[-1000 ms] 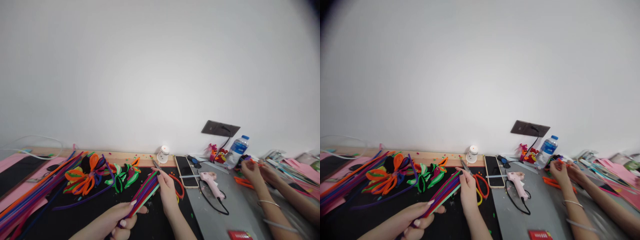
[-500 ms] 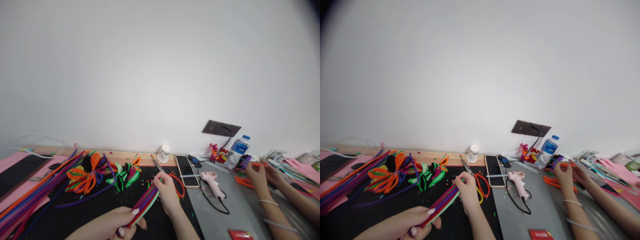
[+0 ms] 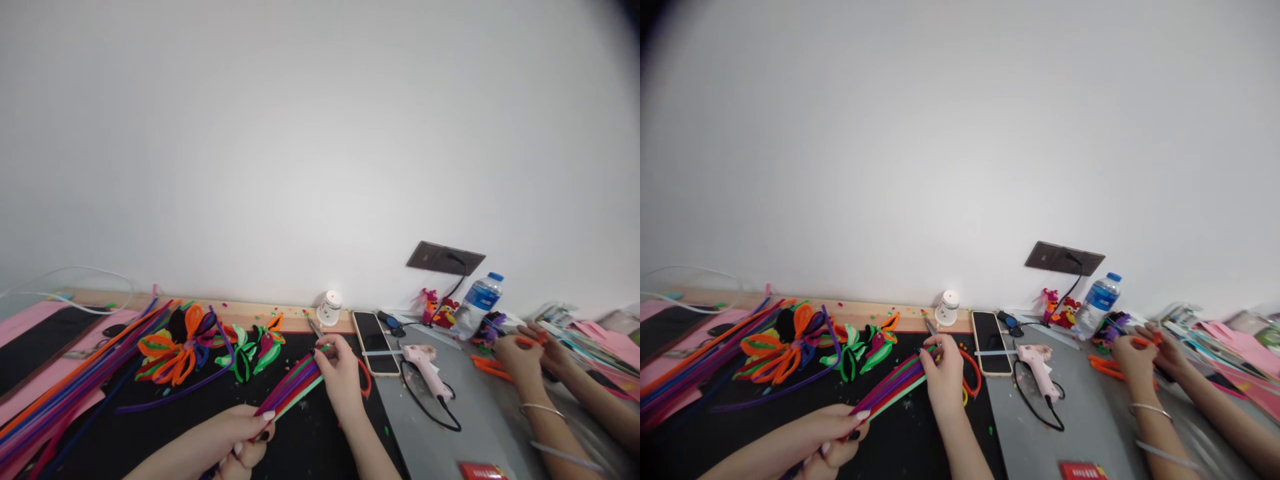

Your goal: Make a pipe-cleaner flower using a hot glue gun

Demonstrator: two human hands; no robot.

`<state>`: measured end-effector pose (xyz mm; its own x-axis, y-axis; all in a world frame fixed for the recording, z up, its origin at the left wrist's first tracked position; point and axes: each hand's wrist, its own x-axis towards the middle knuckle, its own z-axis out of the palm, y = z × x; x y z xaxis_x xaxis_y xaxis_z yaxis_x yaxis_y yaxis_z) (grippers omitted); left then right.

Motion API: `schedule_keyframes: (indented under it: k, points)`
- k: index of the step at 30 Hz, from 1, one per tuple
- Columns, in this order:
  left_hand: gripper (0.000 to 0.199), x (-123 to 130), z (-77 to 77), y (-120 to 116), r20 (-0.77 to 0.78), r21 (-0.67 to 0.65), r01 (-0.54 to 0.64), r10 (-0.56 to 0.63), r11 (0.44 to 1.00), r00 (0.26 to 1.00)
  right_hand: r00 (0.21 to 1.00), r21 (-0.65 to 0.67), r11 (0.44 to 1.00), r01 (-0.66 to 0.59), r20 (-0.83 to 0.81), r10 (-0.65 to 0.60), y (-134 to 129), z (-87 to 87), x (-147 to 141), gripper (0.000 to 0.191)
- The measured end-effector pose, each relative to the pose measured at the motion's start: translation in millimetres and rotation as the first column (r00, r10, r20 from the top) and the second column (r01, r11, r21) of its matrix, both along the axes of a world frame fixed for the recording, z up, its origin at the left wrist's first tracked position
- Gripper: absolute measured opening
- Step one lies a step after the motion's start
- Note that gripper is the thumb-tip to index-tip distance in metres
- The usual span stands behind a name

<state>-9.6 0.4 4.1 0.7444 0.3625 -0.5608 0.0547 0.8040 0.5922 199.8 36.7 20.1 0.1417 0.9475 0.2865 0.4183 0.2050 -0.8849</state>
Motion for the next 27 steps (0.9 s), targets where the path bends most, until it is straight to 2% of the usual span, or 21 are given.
schedule_keyframes:
  k: [2,4,6,8,10,14,16,18,20,22,24,27]
  points:
    - [0.049,-1.7,2.7,2.0,0.005,0.0,-0.01,0.01,1.0,1.0,0.977,0.18,0.982,-0.063,0.21,0.025,-6.3,10.6,0.0,0.028]
    - [0.05,-2.6,6.7,3.0,0.007,-0.008,-0.02,0.02,1.0,1.0,0.913,0.233,0.945,-0.229,0.388,0.126,-15.5,21.3,-2.6,0.045]
    - [0.051,-2.9,10.2,3.3,0.013,-0.012,-0.019,0.019,1.0,1.0,0.801,0.165,0.898,-0.408,0.537,0.265,-25.2,28.8,-8.0,0.06]
    - [0.051,-2.9,11.9,3.5,0.028,-0.002,0.0,0.0,1.0,1.0,0.671,0.037,0.846,-0.531,0.629,0.394,-32.3,30.3,-14.8,0.069]
    - [0.05,-2.8,11.5,3.5,0.044,0.012,0.027,-0.027,1.0,0.999,0.603,-0.048,0.825,-0.563,0.659,0.449,-35.0,25.8,-20.6,0.065]
    - [0.048,0.1,8.7,1.9,0.033,0.032,0.007,-0.008,0.999,0.999,0.605,-0.059,0.876,-0.479,0.7,0.378,-30.5,12.5,-22.6,0.034]
    - [0.046,3.4,10.0,-0.3,0.015,0.12,-0.061,0.06,0.991,0.998,0.587,-0.068,0.885,-0.46,0.725,0.361,-27.7,10.4,-19.7,0.027]
    - [0.044,6.1,14.6,-3.3,-0.011,0.262,-0.124,0.131,0.957,0.991,0.561,-0.09,0.89,-0.447,0.746,0.357,-26.3,11.7,-16.9,0.023]
    - [0.041,5.9,22.1,-6.1,-0.062,0.424,-0.138,0.181,0.895,0.982,0.53,-0.111,0.899,-0.424,0.774,0.345,-26.2,14.2,-15.3,0.022]
    - [0.036,2.2,30.9,-7.7,-0.142,0.593,-0.078,0.199,0.802,0.97,0.495,-0.116,0.909,-0.399,0.808,0.32,-26.5,15.9,-15.0,0.022]
    - [0.031,-2.9,38.9,-7.3,-0.261,0.738,0.056,0.208,0.672,0.943,0.465,-0.105,0.922,-0.372,0.839,0.283,-26.8,16.3,-15.5,0.022]
    - [0.023,-5.9,46.6,-2.1,-0.366,0.88,0.213,0.318,0.425,0.875,0.451,-0.065,0.944,-0.323,0.866,0.214,-27.4,15.4,-16.7,0.023]
